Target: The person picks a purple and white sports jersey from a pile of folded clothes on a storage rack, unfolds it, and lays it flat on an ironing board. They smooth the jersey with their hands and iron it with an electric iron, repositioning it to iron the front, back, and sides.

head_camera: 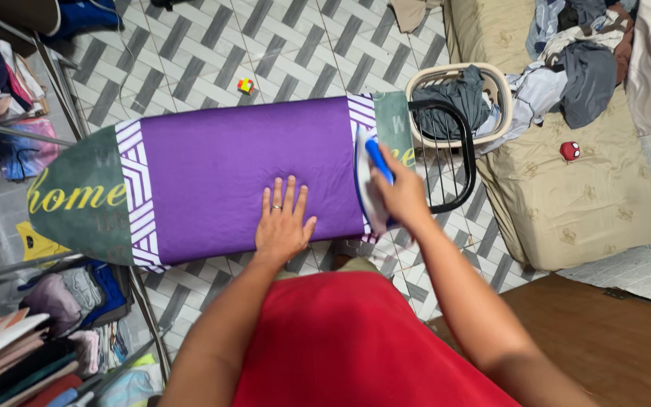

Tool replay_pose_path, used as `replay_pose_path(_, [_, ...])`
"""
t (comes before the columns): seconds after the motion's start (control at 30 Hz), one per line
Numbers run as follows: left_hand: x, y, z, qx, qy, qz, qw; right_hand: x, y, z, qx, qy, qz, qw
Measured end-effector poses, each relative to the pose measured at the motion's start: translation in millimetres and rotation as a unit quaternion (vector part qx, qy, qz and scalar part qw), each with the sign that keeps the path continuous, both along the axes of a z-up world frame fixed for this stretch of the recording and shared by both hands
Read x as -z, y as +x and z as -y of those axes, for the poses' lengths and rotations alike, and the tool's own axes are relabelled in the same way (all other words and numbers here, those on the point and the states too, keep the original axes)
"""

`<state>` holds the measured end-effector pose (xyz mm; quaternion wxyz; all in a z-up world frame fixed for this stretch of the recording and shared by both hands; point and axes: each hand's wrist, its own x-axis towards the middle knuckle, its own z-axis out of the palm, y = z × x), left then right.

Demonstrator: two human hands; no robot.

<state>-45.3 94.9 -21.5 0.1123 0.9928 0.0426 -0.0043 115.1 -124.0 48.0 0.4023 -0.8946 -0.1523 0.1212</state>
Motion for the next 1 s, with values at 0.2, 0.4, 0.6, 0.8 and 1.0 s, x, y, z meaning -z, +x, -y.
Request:
replay_pose_path(0.2, [0,0,-2,0.004,0.007,-0.002,1.000,-15,109,-67,0.024,0.051,-0.047,0.997])
replay_pose_path(0.4, [2,-1,-2,0.010,0.007,-0.005,1.000,-10,62,-31,0.006,0.038,-0.076,0.996])
replay_pose_path(0.6, [1,-2,-3,0.011,0.010,0.001,1.000,-11,-66,47,-0.016,0.042,-0.081,0.996])
replay_pose_path(0.8, [1,-1,-1,0.005,0.008,-0.008,1.000,4,-10,15,-0.021,-0.025,-0.002,0.999])
replay_pose_path(1.0, [1,-1,3,0.003,0.007,-0.005,1.000,-10,121,-66,0.049,0.033,-0.046,0.997])
